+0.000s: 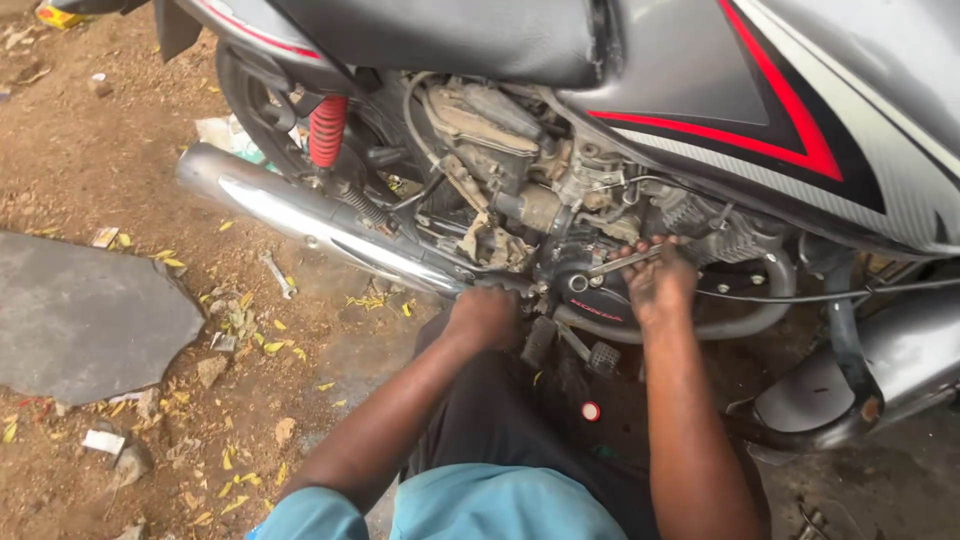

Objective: Repairing a motorcycle engine by removing and inspecting the spark plug.

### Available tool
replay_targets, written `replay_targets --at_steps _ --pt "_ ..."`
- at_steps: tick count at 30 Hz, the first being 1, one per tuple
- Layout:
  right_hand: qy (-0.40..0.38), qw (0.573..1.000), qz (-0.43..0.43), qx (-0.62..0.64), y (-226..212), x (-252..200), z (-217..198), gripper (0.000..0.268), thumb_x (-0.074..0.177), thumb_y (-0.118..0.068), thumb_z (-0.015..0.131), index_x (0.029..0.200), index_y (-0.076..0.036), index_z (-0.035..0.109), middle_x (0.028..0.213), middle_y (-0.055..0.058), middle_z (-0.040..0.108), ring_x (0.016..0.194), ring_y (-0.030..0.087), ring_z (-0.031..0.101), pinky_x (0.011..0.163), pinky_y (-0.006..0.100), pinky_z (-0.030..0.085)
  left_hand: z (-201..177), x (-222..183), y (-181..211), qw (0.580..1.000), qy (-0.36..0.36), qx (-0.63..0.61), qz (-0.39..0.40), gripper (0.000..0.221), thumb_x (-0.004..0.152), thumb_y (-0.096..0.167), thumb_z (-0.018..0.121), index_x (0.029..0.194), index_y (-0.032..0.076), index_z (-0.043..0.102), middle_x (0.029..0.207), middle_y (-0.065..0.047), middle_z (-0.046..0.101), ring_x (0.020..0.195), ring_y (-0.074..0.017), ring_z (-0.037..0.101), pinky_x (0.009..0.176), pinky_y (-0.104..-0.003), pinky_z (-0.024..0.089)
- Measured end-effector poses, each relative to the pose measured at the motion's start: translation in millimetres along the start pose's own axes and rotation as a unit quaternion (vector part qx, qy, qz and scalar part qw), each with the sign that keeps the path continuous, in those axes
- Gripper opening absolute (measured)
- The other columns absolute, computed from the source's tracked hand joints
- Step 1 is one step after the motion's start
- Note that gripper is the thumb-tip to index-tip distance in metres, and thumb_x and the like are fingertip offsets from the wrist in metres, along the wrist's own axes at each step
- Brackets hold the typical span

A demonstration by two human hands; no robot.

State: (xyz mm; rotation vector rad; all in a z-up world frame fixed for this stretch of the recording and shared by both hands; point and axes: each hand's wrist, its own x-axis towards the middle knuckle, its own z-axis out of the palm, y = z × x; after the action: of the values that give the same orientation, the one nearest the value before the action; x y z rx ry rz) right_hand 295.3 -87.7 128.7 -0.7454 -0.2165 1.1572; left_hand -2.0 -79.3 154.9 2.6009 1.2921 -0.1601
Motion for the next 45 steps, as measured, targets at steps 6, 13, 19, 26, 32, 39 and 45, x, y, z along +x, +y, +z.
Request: replay_targets --at_steps 6,13,19,26,32,39,45 --pt "0.071 0.964 -0.022 -0.256 -31.2 -25.0 -46.6 0.033 0.114 -0.037 0.043 0.098 -0.012 0.055 0.070 0.002 0.044 0.063 0.023 0.043 0.068 0.047 0.041 -35.5 -12.4 13.7 0.999 -0.036 -0.006 -0.030 0.061 0.091 0.057 0.065 0.122 0.004 0.064 0.123 -0.022 0.067 0.112 -0.0369 0.069 0.096 -0.047 0.055" --pt "0.221 0.811 -0.228 -0.492 -21.8 -37.7 -102.6 0.045 0.108 -0.042 0.051 0.090 -0.009 0.074 0.071 0.001 0.061 0.065 0.015 0.053 0.063 0.037 0.045 -21.0 4.4 9.5 0.993 -0.105 0.030 -0.048 0.065 0.091 0.061 0.064 0.129 0.009 0.063 0.121 -0.022 0.072 0.113 -0.0386 0.069 0.095 -0.051 0.055" --pt "0.115 0.962 -0.148 -0.197 1.2 -39.2 -23.7 0.029 0.102 -0.024 0.049 0.126 -0.009 0.056 0.106 0.003 0.074 0.067 0.024 0.069 0.063 0.039 0.069 -48.6 -4.7 29.6 0.996 -0.074 -0.006 -0.047 0.062 0.088 0.059 0.067 0.133 0.017 0.063 0.116 -0.023 0.071 0.105 -0.0424 0.070 0.087 -0.054 0.057" --pt "0.097 0.995 -0.018 0.025 -11.2 -34.7 50.4 0.032 0.111 -0.026 0.033 0.114 -0.001 0.053 0.093 0.020 0.070 0.088 0.033 0.077 0.077 0.045 0.067 -54.6 -6.2 38.7 0.998 -0.037 -0.013 -0.058 0.050 0.083 0.047 0.071 0.127 0.024 0.069 0.118 -0.017 0.072 0.103 -0.0405 0.071 0.089 -0.052 0.057" --pt "0.062 0.994 -0.008 -0.086 -13.8 -30.4 23.0 0.031 0.112 -0.029 0.034 0.112 -0.004 0.053 0.085 0.013 0.064 0.076 0.028 0.074 0.073 0.044 0.066 -45.8 -3.9 36.0 0.997 -0.042 -0.006 -0.066 0.049 0.085 0.048 0.070 0.126 0.021 0.070 0.117 -0.018 0.073 0.104 -0.0401 0.072 0.090 -0.051 0.057" --pt "0.137 0.925 -0.094 -0.343 -36.2 -50.3 -39.8 0.021 0.104 -0.021 0.054 0.115 -0.007 0.065 0.102 0.005 0.070 0.084 0.020 0.071 0.072 0.037 0.063 -50.3 -10.2 38.0 0.999 -0.009 -0.001 -0.051 0.050 0.084 0.051 0.071 0.124 0.021 0.070 0.120 -0.019 0.070 0.104 -0.0419 0.069 0.089 -0.052 0.056" --pt "0.207 0.764 -0.260 -0.554 -59.1 -58.9 -61.5 0.041 0.105 -0.045 0.059 0.086 -0.011 0.072 0.077 0.008 0.072 0.069 0.019 0.069 0.063 0.034 0.049 -49.2 -2.8 32.3 0.996 -0.058 0.014 -0.071 0.054 0.088 0.051 0.070 0.129 0.016 0.067 0.117 -0.020 0.073 0.109 -0.0409 0.070 0.093 -0.051 0.056"
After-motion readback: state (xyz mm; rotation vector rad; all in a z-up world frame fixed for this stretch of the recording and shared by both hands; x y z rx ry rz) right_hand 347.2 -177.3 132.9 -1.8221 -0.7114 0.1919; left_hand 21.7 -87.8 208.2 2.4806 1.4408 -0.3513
